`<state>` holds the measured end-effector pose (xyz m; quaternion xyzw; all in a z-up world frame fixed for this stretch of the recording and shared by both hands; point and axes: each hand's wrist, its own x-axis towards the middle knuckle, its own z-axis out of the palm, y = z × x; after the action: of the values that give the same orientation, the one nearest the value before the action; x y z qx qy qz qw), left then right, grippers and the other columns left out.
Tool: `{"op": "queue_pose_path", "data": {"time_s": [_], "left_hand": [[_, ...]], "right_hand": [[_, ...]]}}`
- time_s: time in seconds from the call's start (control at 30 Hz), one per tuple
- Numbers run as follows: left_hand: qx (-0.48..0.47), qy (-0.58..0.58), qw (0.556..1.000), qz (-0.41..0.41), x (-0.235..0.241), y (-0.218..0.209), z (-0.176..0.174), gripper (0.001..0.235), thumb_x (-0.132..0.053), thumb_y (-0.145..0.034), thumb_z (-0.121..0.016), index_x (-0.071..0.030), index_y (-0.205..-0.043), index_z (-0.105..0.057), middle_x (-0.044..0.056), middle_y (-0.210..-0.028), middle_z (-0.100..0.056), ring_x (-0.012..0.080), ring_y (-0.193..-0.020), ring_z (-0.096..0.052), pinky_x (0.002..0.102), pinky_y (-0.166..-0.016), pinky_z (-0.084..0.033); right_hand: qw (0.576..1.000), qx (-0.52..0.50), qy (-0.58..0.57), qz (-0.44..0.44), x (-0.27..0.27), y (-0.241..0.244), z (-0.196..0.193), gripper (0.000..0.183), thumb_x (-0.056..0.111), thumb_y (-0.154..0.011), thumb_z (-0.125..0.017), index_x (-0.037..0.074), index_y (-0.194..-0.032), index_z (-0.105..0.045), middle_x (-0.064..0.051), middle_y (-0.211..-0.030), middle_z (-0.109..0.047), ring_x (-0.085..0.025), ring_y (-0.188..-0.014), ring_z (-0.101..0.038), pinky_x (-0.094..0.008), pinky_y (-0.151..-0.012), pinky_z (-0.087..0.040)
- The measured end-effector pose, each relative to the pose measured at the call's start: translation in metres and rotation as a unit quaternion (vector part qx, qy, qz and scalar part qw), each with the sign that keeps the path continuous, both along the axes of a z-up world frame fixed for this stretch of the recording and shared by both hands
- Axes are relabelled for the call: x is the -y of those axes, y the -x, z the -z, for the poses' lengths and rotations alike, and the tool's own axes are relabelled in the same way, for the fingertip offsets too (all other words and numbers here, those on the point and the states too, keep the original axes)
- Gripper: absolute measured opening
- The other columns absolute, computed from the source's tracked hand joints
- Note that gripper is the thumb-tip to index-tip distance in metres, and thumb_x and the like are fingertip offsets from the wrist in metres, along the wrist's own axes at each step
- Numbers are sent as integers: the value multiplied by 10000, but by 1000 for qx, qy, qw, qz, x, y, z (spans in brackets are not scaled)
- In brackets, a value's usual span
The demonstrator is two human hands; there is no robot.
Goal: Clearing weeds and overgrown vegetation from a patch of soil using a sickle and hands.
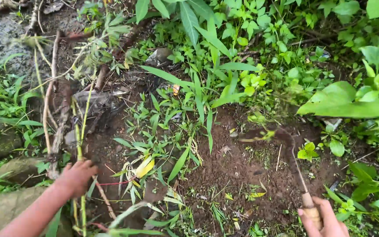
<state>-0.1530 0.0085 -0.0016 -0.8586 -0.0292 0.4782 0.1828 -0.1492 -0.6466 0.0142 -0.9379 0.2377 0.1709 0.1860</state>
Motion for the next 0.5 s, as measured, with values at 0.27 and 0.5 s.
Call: {"op": "queue_pose_path", "data": {"time_s": [0.27,0.5], "left_hand": [[158,301,940,-27,145,-75,-47,512,-43,-849,-573,-165,-1342,-515,62,-1461,-466,250,-1388,-387,493,-1225,-221],[56,295,942,-148,152,-59,-22,575,-275,-946,-637,-196,-1449,-369,40,-1625,-136,248,-1502,-121,477,-1250,-113]], "right_hand": [[959,275,-29,-68,-50,-40,-26,407,348,-792,-768,209,-1167,-692,-5,-637,-630,-160,-516,-485,-280,-653,-459],[942,83,-227,-232,-207,-192,-59,353,258,-943,-571,103,-1257,-525,-45,-799,-691,-133,-492,-596,-276,-380,-536]]}}
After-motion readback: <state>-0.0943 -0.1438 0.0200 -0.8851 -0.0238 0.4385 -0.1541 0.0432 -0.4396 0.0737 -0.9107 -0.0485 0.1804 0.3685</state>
